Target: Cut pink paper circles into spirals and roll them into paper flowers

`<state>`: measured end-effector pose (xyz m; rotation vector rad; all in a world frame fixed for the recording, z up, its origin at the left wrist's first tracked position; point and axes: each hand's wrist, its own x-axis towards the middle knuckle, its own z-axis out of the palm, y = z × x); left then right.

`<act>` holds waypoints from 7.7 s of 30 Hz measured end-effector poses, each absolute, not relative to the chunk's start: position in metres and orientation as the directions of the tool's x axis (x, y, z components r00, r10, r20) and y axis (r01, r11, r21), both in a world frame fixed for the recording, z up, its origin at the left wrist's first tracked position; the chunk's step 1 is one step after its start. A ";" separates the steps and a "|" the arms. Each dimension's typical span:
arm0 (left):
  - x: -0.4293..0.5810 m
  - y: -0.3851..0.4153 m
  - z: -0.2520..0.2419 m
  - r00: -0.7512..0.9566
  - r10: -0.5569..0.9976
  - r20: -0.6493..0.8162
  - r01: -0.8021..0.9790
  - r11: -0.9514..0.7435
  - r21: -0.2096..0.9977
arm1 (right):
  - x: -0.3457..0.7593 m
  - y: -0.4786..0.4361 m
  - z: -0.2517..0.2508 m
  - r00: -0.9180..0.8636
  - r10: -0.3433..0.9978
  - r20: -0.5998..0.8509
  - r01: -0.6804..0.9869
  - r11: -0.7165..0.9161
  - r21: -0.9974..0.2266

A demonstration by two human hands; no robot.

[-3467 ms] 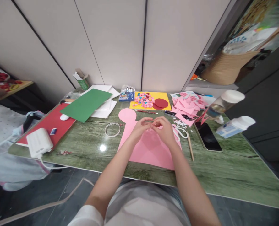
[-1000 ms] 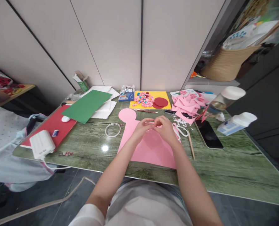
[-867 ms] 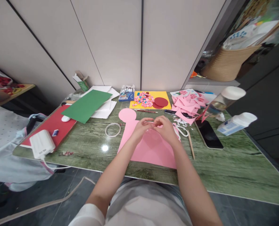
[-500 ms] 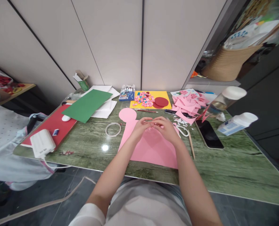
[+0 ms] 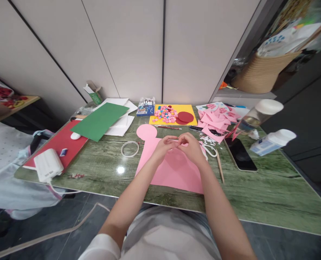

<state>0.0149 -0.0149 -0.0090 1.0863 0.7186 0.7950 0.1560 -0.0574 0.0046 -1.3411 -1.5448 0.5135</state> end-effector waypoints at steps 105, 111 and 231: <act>0.017 -0.016 -0.006 0.529 0.843 -0.100 -0.261 0.274 0.926 | 0.153 -0.058 0.005 0.119 0.902 0.414 0.527 0.296 -0.797; 0.015 -0.016 -0.004 0.479 0.871 -0.114 -0.272 0.270 0.923 | 0.153 -0.060 0.007 0.104 0.905 0.413 0.516 0.306 -0.800; 0.012 -0.009 -0.010 0.504 0.859 -0.093 -0.231 0.238 0.943 | 0.162 -0.061 0.007 -0.078 0.937 0.341 0.510 0.331 -0.794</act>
